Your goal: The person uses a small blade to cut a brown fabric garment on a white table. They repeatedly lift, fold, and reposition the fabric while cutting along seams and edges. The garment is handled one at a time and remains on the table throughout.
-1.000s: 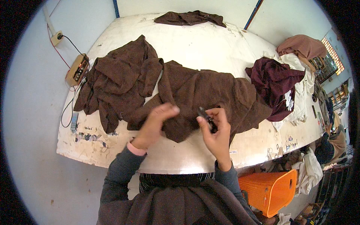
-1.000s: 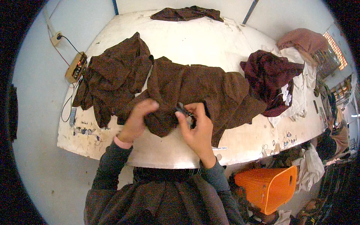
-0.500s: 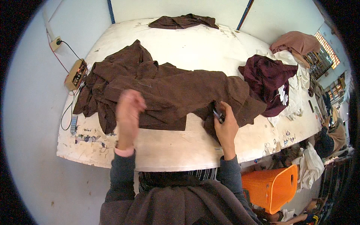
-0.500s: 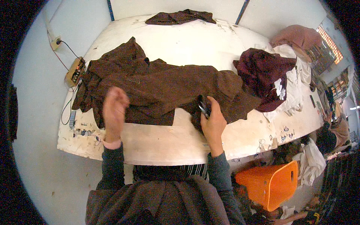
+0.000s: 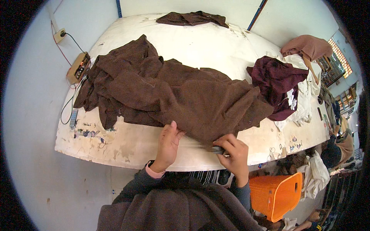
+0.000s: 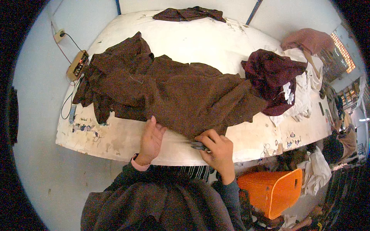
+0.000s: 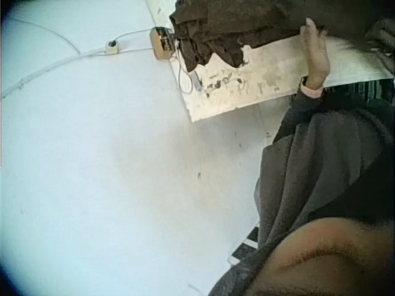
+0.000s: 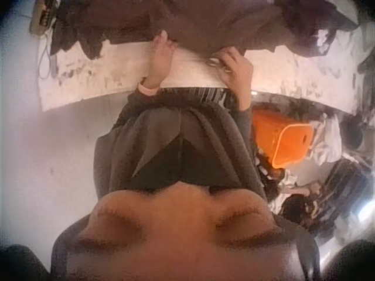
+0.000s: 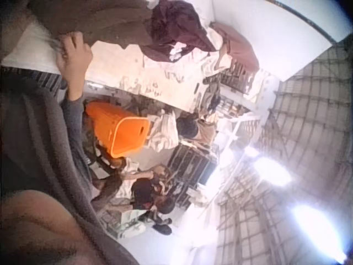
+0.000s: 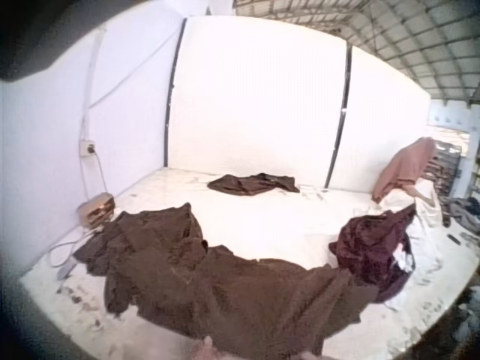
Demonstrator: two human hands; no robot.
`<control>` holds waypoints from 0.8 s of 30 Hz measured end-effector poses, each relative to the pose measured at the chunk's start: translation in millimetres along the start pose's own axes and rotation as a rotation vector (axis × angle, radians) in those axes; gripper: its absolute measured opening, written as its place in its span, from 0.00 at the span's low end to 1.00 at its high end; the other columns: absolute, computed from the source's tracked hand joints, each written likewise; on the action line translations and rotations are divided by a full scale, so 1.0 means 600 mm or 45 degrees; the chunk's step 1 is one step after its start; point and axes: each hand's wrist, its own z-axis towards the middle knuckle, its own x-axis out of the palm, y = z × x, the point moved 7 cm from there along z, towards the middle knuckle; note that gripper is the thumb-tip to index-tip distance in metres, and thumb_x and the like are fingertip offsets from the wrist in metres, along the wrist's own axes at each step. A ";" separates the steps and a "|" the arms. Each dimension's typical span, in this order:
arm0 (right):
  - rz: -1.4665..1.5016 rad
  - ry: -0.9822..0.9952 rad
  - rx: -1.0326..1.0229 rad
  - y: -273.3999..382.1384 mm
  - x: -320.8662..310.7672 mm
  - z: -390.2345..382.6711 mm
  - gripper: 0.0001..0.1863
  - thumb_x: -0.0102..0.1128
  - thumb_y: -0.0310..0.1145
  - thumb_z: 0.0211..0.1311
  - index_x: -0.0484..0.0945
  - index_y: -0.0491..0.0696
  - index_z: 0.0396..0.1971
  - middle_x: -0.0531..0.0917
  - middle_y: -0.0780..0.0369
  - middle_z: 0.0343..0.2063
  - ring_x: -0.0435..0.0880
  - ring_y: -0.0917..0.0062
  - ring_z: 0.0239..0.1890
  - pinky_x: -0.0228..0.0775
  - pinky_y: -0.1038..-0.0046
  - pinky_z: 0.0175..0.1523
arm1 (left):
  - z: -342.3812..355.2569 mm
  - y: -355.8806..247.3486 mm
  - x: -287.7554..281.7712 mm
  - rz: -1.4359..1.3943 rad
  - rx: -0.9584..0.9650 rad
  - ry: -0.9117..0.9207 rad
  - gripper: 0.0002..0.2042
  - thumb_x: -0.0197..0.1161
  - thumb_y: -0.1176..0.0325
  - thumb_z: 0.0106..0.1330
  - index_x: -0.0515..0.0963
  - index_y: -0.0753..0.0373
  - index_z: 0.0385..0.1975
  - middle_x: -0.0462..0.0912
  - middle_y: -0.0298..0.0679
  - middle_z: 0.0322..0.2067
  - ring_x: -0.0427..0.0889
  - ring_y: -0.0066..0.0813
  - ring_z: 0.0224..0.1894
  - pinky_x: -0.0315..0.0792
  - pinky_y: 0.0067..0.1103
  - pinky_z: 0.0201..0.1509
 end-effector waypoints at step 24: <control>0.683 -0.498 0.267 0.000 0.076 0.011 0.24 0.81 0.30 0.47 0.73 0.45 0.40 0.76 0.58 0.40 0.78 0.73 0.37 0.70 0.76 0.40 | -0.034 -0.050 0.001 -0.280 -0.061 0.083 0.11 0.55 0.75 0.69 0.76 0.54 0.47 0.85 0.35 0.39 0.85 0.36 0.49 0.75 0.47 0.62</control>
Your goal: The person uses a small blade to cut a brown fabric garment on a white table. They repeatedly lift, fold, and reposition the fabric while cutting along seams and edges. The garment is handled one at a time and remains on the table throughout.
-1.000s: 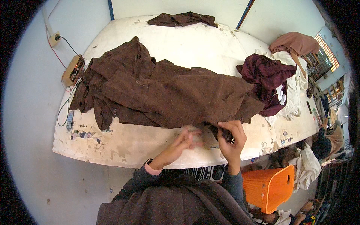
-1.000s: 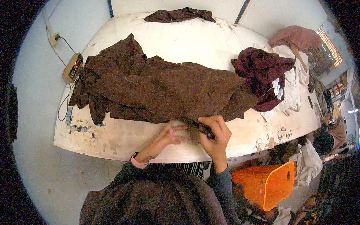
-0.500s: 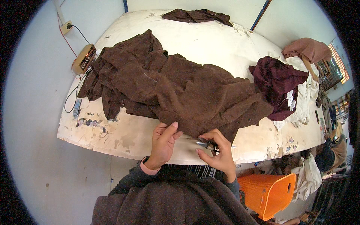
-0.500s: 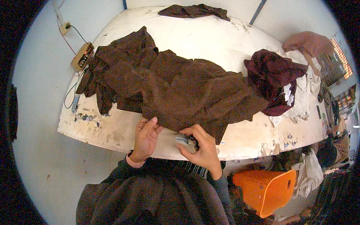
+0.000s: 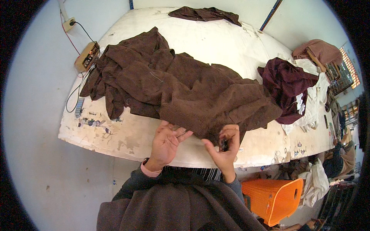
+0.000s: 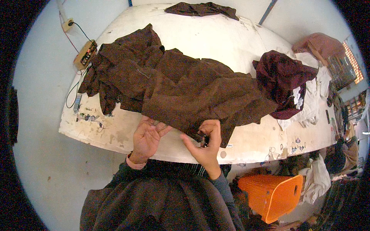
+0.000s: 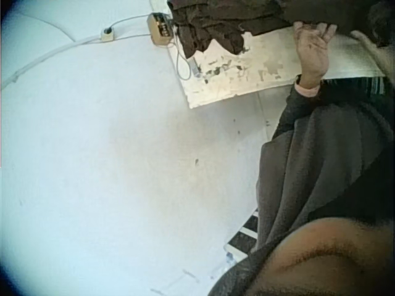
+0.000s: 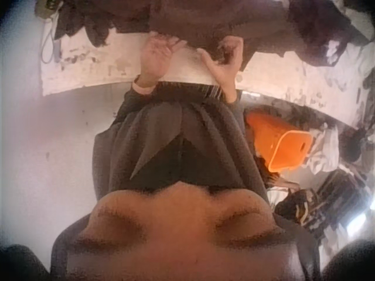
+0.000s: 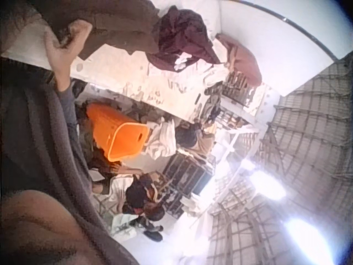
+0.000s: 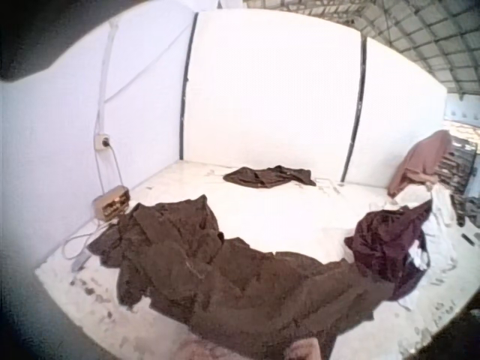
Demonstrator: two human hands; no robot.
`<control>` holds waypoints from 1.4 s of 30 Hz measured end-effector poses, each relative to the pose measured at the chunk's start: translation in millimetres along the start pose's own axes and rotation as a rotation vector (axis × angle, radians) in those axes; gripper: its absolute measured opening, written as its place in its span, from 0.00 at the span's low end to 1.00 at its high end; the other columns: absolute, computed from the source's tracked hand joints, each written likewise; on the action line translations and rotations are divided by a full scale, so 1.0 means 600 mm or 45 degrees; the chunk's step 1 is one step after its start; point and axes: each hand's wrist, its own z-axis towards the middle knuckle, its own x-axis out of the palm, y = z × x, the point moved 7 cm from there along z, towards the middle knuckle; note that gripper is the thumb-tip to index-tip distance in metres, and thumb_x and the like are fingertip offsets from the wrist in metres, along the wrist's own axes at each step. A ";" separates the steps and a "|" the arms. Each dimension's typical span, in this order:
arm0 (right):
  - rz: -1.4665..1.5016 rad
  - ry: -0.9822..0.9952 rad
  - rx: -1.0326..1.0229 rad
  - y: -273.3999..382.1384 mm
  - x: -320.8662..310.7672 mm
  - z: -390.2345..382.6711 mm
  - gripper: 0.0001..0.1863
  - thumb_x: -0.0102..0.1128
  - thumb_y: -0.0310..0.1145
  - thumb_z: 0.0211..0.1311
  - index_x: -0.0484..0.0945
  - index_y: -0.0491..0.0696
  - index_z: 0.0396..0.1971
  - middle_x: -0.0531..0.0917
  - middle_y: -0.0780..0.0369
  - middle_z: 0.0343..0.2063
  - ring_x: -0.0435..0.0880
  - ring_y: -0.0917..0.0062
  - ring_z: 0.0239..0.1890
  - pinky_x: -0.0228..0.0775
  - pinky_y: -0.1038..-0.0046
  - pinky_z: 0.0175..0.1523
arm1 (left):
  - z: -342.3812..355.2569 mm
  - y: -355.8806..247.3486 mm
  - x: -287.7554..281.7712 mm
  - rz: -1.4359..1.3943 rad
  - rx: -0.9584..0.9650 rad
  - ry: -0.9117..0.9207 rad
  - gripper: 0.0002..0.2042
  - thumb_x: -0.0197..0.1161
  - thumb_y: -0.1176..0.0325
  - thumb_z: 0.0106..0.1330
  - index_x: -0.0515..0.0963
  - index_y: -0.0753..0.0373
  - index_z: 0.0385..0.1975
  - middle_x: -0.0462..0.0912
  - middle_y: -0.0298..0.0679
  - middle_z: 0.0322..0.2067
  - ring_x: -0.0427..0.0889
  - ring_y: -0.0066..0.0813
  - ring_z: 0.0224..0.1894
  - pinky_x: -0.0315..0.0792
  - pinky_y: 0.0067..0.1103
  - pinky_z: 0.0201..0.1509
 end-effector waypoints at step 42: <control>1.050 0.335 0.778 -0.053 0.006 0.034 0.09 0.63 0.30 0.65 0.78 0.46 0.42 0.79 0.71 0.32 0.66 0.94 0.22 0.55 0.88 0.24 | 0.044 -0.076 0.077 1.004 -0.190 0.278 0.21 0.79 0.64 0.57 0.68 0.56 0.34 0.84 0.37 0.42 0.79 0.17 0.41 0.73 0.17 0.46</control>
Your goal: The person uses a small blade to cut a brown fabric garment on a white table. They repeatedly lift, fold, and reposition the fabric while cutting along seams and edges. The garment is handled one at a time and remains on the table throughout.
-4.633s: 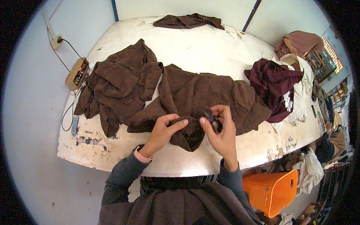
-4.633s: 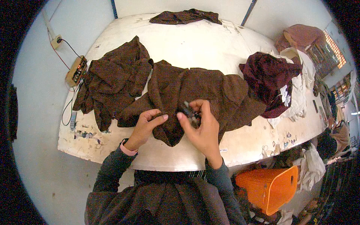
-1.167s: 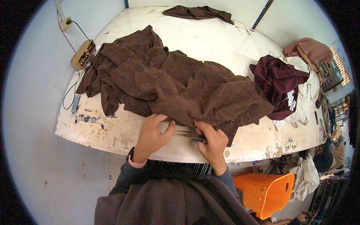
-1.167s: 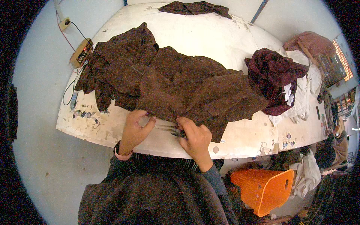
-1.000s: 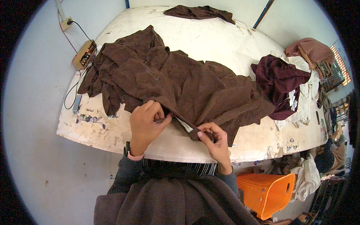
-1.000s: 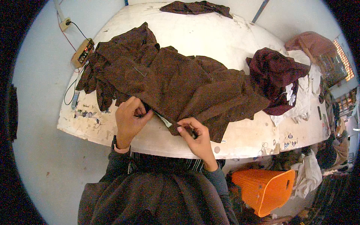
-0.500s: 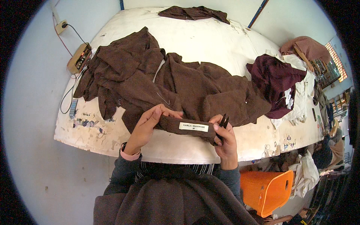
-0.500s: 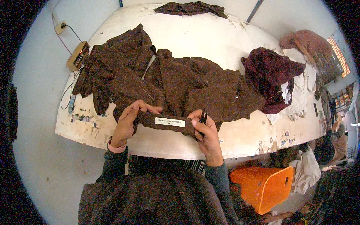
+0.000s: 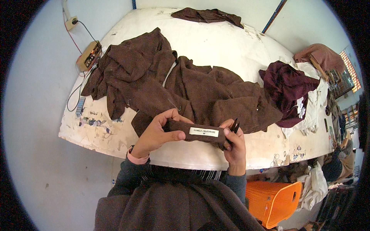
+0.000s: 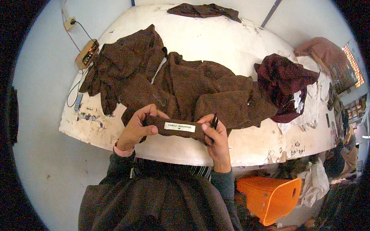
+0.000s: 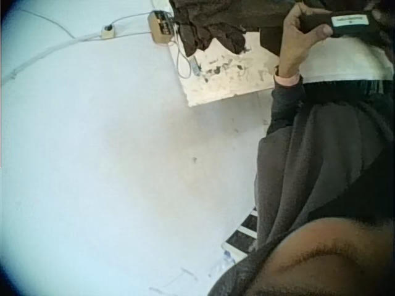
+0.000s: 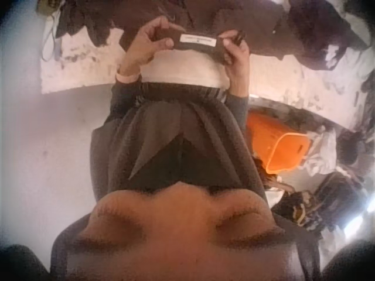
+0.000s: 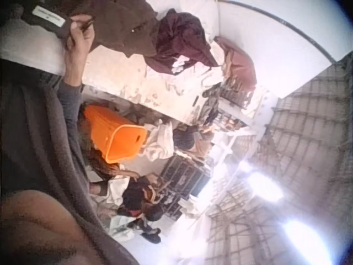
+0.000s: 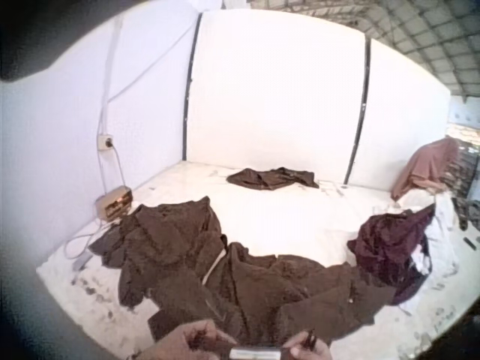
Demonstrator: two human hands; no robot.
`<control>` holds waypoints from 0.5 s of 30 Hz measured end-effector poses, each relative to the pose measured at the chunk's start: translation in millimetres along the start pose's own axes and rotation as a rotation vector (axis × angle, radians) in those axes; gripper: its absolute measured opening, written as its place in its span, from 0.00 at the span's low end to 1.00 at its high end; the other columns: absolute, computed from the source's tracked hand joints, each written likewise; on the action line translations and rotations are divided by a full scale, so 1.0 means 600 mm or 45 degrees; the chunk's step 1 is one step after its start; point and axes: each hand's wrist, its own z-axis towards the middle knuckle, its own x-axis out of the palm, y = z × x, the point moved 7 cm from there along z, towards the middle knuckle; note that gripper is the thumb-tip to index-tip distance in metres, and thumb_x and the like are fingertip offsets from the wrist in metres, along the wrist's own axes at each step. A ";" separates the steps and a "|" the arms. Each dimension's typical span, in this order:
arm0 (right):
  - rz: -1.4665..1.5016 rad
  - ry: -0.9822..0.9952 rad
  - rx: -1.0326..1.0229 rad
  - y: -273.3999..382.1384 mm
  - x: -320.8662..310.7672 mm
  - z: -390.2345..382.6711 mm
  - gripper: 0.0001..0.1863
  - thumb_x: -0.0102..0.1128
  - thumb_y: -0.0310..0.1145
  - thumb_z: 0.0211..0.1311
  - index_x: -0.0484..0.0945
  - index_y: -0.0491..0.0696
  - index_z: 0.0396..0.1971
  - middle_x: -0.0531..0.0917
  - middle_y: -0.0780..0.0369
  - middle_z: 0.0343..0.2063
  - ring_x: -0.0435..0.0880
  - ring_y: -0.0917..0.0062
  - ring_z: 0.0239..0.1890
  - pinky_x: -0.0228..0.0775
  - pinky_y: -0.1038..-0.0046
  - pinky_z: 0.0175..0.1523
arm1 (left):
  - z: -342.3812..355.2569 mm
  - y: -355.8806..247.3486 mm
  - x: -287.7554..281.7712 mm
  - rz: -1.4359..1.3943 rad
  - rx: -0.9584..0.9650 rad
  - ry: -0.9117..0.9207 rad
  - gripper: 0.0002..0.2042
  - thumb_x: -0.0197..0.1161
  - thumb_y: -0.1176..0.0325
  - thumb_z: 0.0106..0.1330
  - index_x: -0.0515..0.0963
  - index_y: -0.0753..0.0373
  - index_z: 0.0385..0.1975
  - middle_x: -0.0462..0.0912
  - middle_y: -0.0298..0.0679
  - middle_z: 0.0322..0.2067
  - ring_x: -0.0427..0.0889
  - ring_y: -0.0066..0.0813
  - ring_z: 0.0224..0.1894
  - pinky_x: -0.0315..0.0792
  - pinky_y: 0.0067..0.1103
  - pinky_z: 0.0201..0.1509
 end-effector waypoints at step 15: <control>-1.206 -0.024 -0.387 0.067 0.115 -0.029 0.14 0.70 0.27 0.62 0.74 0.40 0.41 0.84 0.61 0.31 0.82 0.82 0.35 0.72 0.80 0.42 | -0.009 -0.013 0.003 0.194 0.037 -0.204 0.23 0.75 0.73 0.56 0.60 0.55 0.31 0.77 0.31 0.34 0.71 0.12 0.38 0.66 0.14 0.44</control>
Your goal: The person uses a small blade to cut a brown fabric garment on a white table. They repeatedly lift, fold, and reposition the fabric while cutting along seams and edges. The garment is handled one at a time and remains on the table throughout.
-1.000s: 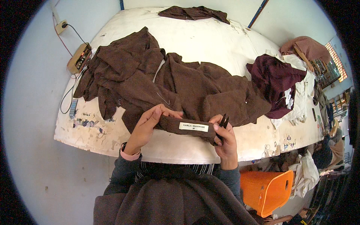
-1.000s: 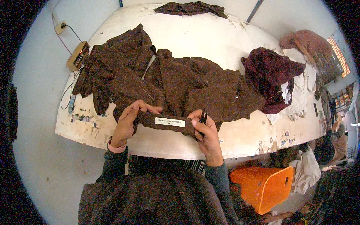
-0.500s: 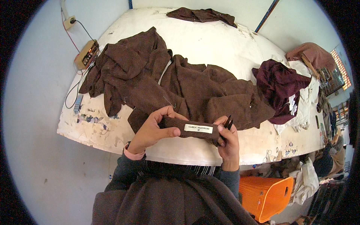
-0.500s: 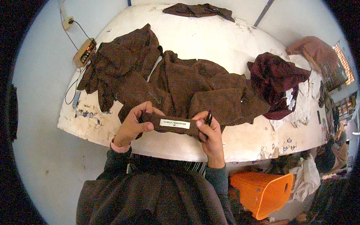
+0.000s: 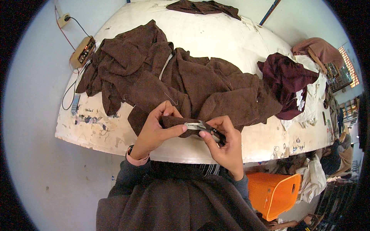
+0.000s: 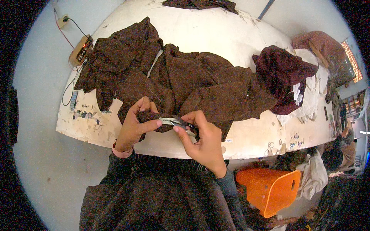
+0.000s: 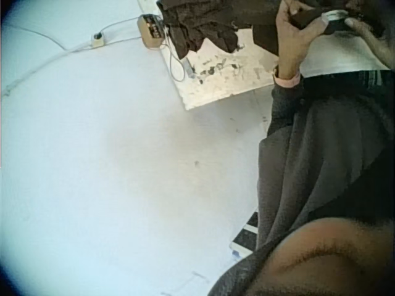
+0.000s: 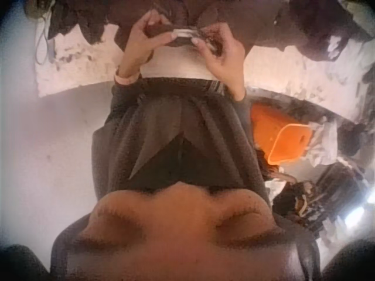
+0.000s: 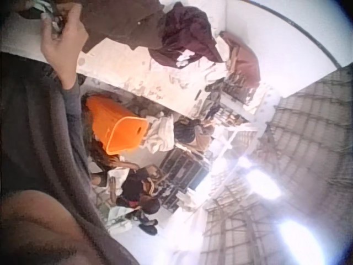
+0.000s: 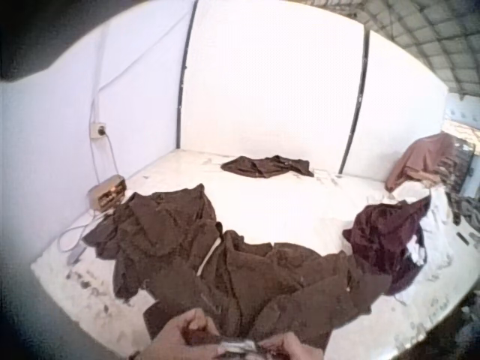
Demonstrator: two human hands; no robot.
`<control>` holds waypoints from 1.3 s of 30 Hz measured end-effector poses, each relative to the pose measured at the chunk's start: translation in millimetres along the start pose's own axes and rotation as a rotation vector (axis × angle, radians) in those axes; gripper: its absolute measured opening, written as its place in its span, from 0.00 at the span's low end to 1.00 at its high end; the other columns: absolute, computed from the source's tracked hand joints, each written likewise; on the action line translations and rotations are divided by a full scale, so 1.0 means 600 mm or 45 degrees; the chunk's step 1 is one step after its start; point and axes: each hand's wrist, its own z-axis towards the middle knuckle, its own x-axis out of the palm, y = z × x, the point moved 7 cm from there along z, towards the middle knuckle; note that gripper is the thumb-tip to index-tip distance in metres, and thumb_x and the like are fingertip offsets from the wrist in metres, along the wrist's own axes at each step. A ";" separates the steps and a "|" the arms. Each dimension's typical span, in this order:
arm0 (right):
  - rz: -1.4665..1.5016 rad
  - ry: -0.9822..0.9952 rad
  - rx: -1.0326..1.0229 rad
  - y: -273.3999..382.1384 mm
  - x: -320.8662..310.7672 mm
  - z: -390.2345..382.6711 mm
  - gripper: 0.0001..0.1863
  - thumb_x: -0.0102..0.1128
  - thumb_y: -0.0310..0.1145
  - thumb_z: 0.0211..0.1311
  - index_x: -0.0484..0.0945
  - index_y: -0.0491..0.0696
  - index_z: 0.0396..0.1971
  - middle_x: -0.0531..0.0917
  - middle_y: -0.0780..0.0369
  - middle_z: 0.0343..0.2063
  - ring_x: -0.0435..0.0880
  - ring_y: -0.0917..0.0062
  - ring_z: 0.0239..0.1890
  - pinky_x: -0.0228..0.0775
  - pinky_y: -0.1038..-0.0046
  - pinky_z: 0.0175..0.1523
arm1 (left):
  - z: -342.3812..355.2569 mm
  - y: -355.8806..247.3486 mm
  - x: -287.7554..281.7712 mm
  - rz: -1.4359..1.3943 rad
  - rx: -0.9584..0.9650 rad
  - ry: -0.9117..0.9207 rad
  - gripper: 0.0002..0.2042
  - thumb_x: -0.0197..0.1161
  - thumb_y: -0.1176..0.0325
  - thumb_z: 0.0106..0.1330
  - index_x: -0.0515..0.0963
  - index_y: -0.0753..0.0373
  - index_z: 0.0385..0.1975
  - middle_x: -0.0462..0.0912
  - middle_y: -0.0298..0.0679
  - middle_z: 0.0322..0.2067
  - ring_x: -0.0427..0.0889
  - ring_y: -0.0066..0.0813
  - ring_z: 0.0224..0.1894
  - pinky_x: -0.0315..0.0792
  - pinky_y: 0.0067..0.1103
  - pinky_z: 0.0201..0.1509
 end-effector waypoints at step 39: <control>0.229 -0.337 0.111 -0.052 -0.085 0.027 0.06 0.69 0.27 0.63 0.80 0.42 0.32 0.82 0.70 0.26 0.75 0.89 0.31 0.67 0.83 0.38 | -0.020 -0.002 -0.097 0.265 -0.040 -0.050 0.20 0.74 0.72 0.62 0.72 0.61 0.51 0.88 0.42 0.39 0.85 0.24 0.43 0.77 0.18 0.47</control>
